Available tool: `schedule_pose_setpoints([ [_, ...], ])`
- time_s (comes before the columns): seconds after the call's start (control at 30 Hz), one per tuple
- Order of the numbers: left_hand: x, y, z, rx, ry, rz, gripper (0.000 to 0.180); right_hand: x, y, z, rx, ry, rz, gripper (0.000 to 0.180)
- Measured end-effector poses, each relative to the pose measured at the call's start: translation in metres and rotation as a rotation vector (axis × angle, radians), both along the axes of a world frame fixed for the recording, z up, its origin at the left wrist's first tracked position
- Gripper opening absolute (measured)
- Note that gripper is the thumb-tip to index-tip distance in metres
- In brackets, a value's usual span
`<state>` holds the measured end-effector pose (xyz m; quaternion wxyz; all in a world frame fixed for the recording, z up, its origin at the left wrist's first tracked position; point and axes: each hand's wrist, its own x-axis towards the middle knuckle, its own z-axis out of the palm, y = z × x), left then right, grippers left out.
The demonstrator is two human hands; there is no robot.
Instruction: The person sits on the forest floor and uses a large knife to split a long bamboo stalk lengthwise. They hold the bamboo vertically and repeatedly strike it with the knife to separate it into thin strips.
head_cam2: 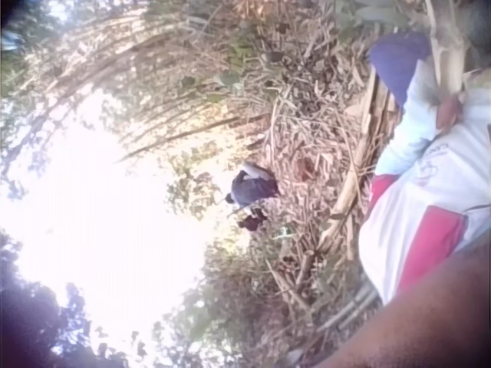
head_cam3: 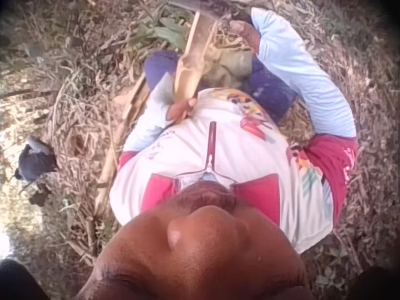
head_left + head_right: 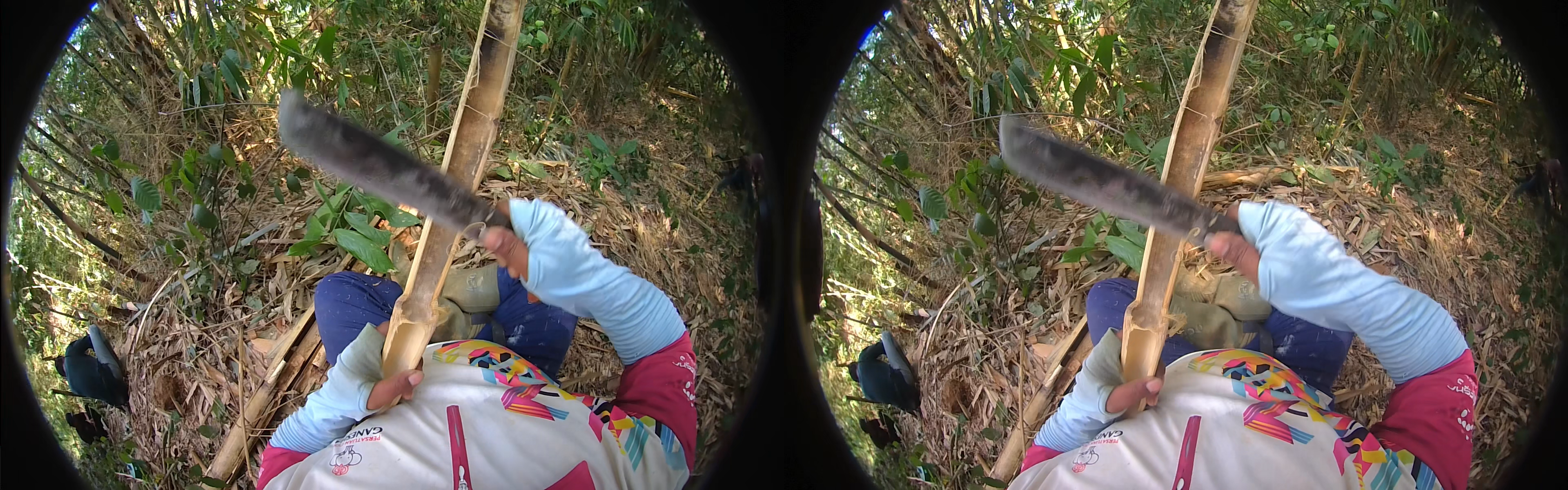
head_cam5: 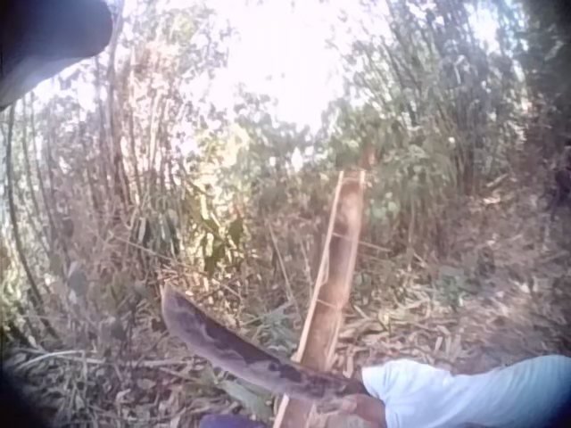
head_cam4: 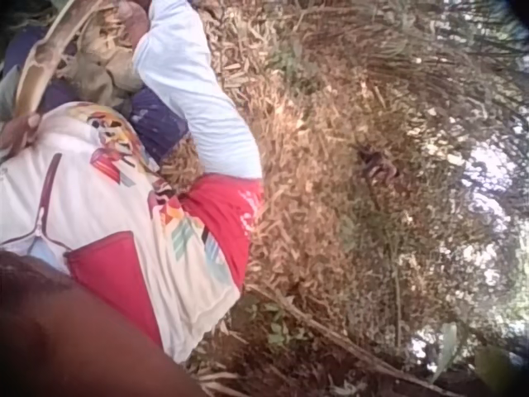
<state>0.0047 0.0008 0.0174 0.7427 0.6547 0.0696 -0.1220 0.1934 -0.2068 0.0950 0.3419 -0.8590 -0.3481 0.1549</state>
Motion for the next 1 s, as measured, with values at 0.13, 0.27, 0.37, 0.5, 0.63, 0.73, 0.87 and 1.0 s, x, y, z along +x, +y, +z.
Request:
schedule_pose_setpoints([
  [0.13, -0.001, 0.001, -0.007, -0.036, -0.044, 0.012, 0.057, 0.002, 0.005, -0.003, 0.094, -0.007, 0.0, 0.037],
  [0.27, -0.002, 0.001, -0.004, -0.062, -0.051, 0.035, 0.056, -0.007, 0.006, -0.008, 0.052, -0.089, 0.094, 0.037],
  [0.37, 0.001, -0.001, 0.005, 0.001, 0.009, 0.051, 0.052, -0.005, 0.005, -0.021, 0.02, -0.213, 0.173, 0.035],
  [0.5, -0.001, 0.002, 0.0, -0.041, 0.005, 0.046, 0.053, -0.007, 0.014, -0.018, 0.184, -0.2, 0.043, 0.033],
  [0.63, -0.001, 0.0, -0.003, -0.057, -0.008, 0.065, 0.052, -0.012, 0.013, -0.028, 0.062, -0.277, 0.154, 0.032],
  [0.73, -0.003, 0.002, -0.003, -0.047, -0.011, 0.064, 0.053, -0.014, 0.018, -0.014, 0.137, -0.042, -0.009, 0.033],
  [0.87, -0.002, 0.003, -0.001, -0.02, 0.001, 0.054, 0.052, -0.021, 0.014, -0.031, 0.071, -0.258, 0.263, 0.034],
  [1.0, -0.005, 0.003, -0.005, -0.029, -0.019, 0.059, 0.051, -0.017, 0.022, -0.025, 0.13, -0.208, 0.045, 0.034],
])
